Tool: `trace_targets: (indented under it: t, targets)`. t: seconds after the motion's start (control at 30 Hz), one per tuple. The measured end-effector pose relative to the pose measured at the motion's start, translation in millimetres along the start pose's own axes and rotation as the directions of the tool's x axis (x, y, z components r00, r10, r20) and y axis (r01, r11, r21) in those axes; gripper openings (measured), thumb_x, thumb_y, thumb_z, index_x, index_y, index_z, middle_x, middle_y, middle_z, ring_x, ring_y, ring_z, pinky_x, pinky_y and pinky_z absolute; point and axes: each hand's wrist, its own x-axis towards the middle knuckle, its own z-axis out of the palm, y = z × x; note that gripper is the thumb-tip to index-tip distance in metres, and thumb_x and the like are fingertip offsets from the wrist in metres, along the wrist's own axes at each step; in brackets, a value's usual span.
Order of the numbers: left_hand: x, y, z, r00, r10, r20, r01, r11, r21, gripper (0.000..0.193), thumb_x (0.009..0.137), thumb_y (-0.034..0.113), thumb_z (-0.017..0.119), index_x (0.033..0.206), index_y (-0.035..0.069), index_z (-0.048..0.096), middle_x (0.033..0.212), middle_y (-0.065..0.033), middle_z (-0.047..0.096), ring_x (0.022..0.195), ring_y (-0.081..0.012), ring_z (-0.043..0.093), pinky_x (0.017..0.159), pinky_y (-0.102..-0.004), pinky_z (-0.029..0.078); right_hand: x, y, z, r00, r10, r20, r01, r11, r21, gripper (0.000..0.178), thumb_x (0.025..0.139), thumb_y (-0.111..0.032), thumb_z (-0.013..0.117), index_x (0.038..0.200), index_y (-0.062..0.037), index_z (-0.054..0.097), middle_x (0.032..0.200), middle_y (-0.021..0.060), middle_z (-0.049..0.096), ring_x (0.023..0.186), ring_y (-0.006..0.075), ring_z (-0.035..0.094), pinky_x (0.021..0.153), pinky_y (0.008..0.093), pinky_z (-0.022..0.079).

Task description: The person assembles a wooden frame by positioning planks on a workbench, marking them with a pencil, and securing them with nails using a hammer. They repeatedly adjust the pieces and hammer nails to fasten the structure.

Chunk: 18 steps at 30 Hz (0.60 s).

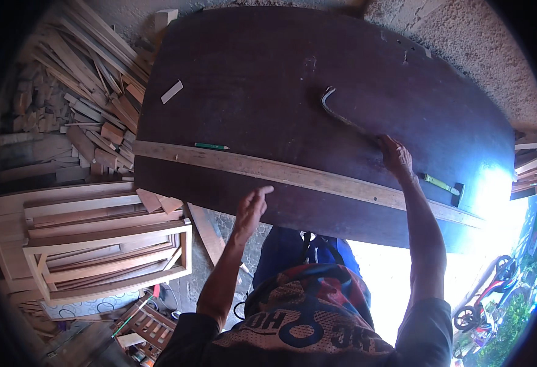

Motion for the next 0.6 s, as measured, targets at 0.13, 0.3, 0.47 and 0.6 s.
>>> trace_targets:
  t: [0.13,0.3,0.47,0.6]
  targets:
    - [-12,-22,75,0.991,-0.029,0.132,0.019,0.997,0.075,0.037,0.111,0.033,0.05,0.125,0.004,0.069,0.066,0.008,0.044,0.061,-0.0018,0.04,0.053,-0.0237,0.033,-9,-24,2,0.927,-0.166,-0.338,0.113,0.979,-0.17,0.023,0.097,-0.018,0.063,0.118,-0.0138,0.07,0.104,0.0118,0.069,0.102,0.0339,0.065,0.086,0.0452,0.052]
    - [-1,-30,134,0.93,0.285,0.231,-0.354,0.864,0.359,0.025,0.107,0.021,0.055,0.114,0.001,0.069,0.086,-0.0155,0.073,0.079,-0.0226,0.07,0.07,-0.0369,0.053,-105,-124,-9,0.911,-0.412,0.011,0.353,0.795,0.493,0.018,0.094,-0.018,0.067,0.108,-0.0085,0.073,0.099,0.0124,0.069,0.099,0.0316,0.065,0.086,0.0422,0.052]
    - [-5,-9,155,0.92,0.226,0.321,-0.374,0.753,0.542,0.015,0.1,0.014,0.06,0.105,0.001,0.067,0.086,-0.0231,0.069,0.086,-0.0362,0.073,0.068,-0.0411,0.054,-137,-123,-2,0.977,-0.092,0.194,-0.067,0.728,0.682,0.021,0.094,-0.019,0.067,0.108,-0.0036,0.07,0.099,0.0176,0.073,0.095,0.0346,0.071,0.083,0.0425,0.056]
    - [-8,8,180,0.937,0.098,0.336,-0.283,0.776,0.563,0.011,0.098,0.01,0.061,0.105,0.002,0.065,0.086,-0.0213,0.07,0.087,-0.0373,0.073,0.067,-0.0428,0.054,-147,-103,1,0.985,0.031,0.168,-0.142,0.691,0.709,0.022,0.093,-0.019,0.068,0.106,-0.0012,0.068,0.093,0.0192,0.074,0.093,0.0345,0.074,0.081,0.0427,0.057]
